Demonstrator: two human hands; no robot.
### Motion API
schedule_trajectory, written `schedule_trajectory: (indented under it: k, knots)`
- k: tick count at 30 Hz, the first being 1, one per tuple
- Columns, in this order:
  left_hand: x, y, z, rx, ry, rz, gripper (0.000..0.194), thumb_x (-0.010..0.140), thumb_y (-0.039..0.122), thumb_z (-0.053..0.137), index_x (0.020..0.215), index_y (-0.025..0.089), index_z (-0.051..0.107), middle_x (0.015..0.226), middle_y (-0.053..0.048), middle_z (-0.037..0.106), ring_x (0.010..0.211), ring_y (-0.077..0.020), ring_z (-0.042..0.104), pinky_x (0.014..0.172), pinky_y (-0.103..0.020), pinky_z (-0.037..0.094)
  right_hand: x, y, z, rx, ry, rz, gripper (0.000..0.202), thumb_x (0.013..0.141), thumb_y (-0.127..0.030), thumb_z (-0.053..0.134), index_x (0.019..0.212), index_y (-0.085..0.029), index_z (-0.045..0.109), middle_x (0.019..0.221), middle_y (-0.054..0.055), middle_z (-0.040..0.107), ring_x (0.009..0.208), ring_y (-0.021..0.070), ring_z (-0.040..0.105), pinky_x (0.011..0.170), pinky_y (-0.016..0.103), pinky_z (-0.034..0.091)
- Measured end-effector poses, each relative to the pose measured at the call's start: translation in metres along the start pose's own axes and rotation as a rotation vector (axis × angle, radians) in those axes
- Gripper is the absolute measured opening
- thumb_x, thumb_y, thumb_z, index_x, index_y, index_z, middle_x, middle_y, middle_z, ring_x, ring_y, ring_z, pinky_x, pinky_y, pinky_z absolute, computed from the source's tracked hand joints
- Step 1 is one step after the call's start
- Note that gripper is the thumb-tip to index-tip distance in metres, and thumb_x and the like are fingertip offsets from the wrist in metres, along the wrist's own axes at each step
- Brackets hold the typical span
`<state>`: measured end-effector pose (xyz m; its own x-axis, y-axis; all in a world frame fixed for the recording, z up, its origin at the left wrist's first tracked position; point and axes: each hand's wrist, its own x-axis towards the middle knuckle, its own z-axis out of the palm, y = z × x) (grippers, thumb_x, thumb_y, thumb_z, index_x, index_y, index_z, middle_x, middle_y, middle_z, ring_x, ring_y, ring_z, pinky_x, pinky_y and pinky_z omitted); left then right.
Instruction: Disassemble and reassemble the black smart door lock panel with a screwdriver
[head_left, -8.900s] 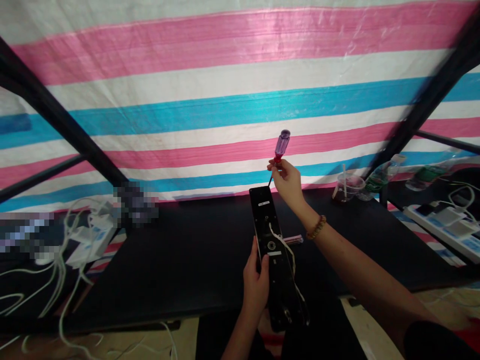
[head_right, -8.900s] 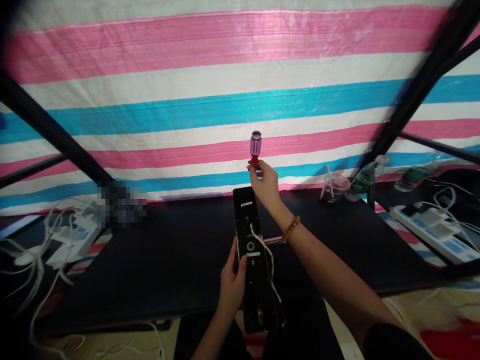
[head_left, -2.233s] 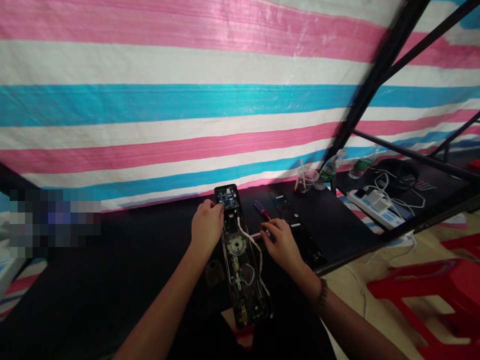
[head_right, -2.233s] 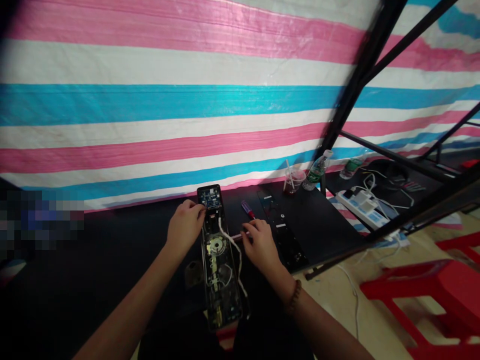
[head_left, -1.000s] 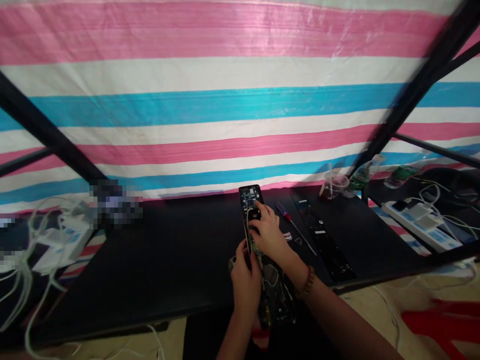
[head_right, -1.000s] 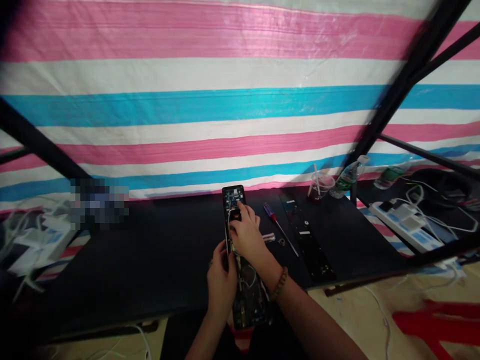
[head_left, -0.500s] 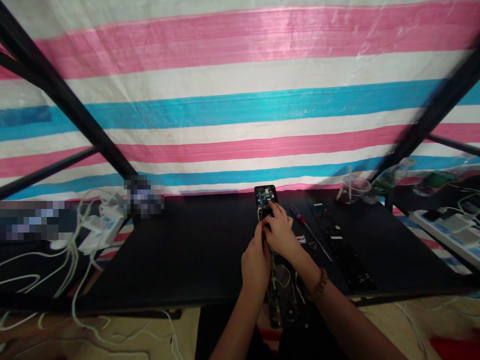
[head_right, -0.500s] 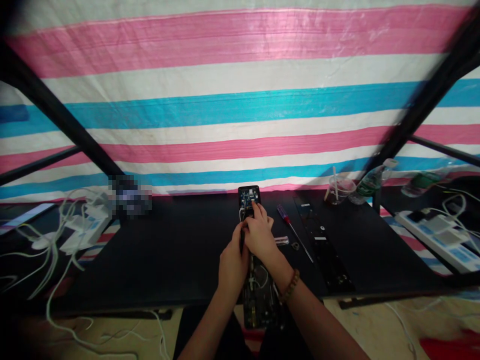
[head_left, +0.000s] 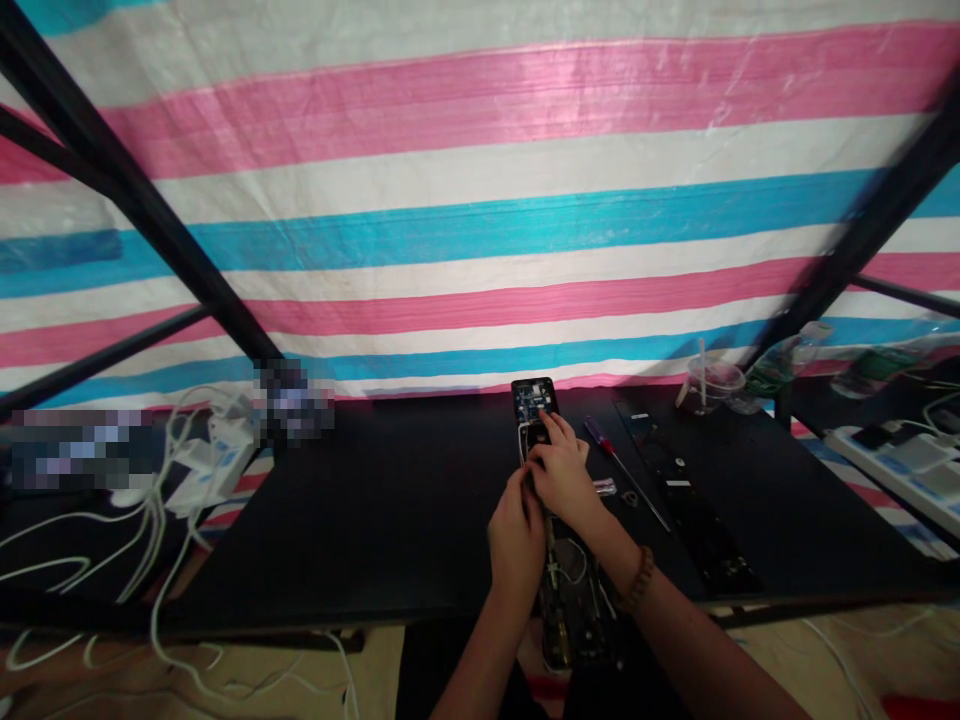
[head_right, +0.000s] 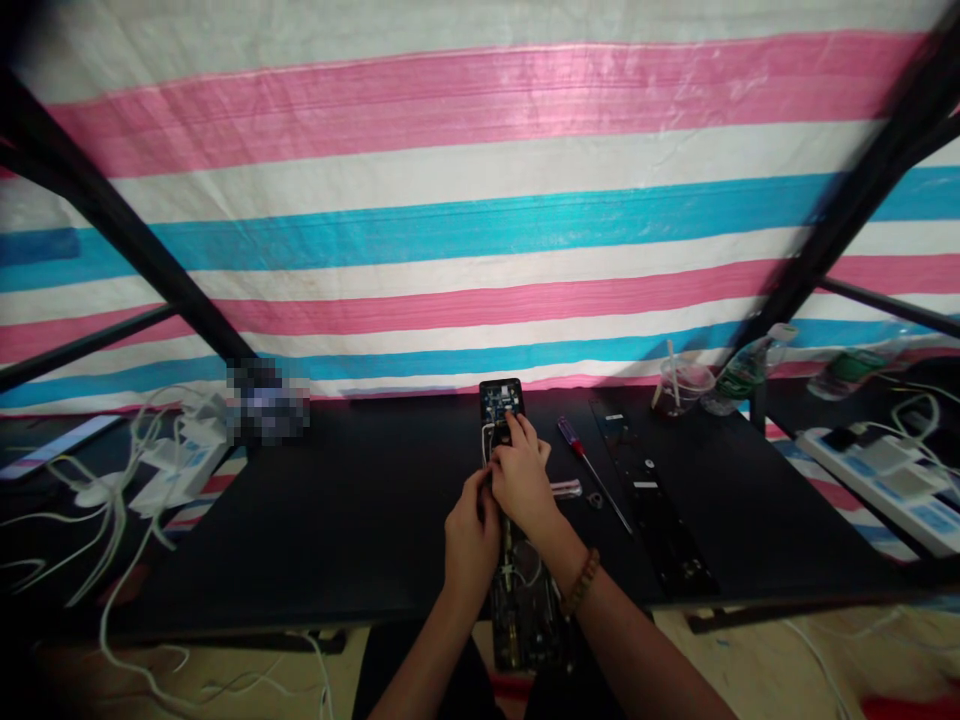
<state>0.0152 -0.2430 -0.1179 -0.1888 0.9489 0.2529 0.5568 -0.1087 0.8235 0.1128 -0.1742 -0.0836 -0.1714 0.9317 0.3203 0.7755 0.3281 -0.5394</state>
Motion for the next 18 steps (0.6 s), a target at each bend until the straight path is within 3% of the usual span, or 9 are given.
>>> schedule_trajectory:
  k: [6, 11, 15, 18]
  knots:
    - [-0.002, 0.005, 0.0, -0.028, 0.0, -0.022, 0.036, 0.098, 0.026, 0.045, 0.131, 0.018, 0.056, 0.125, -0.014, 0.069, 0.114, -0.0238, 0.067, 0.097, -0.037, 0.052, 0.008, -0.015, -0.009, 0.092, 0.045, 0.095, 0.011, 0.082, -0.018, 0.065, 0.074, -0.019, 0.071, 0.147, 0.014, 0.052, 0.136, 0.0349, 0.042, 0.1, 0.053, 0.037]
    - [0.015, 0.019, -0.01, 0.062, -0.058, -0.01, 0.042, 0.094, 0.017, 0.048, 0.135, 0.02, 0.053, 0.118, -0.012, 0.07, 0.105, -0.0238, 0.069, 0.09, -0.035, 0.053, 0.028, -0.026, -0.017, 0.235, 0.138, 0.025, 0.012, 0.086, -0.021, 0.062, 0.078, -0.019, 0.072, 0.121, 0.011, 0.066, 0.113, 0.0264, 0.061, 0.099, 0.045, 0.044]
    - [0.026, 0.026, -0.015, 0.173, -0.128, 0.019, 0.04, 0.089, 0.012, 0.049, 0.127, 0.023, 0.06, 0.116, -0.011, 0.069, 0.098, -0.0242, 0.07, 0.086, -0.033, 0.052, 0.046, -0.031, -0.027, 0.42, 0.032, -0.073, 0.018, 0.088, -0.021, 0.059, 0.075, -0.019, 0.07, 0.1, 0.006, 0.072, 0.092, 0.0181, 0.068, 0.085, 0.032, 0.052]
    - [0.029, 0.026, -0.019, 0.196, -0.176, 0.028, 0.044, 0.089, 0.011, 0.048, 0.13, 0.023, 0.059, 0.113, -0.011, 0.07, 0.098, -0.0245, 0.071, 0.087, -0.034, 0.053, 0.043, -0.025, -0.037, 0.428, 0.001, -0.157, 0.019, 0.091, -0.022, 0.057, 0.078, -0.019, 0.07, 0.105, 0.006, 0.072, 0.092, 0.0173, 0.068, 0.082, 0.03, 0.053]
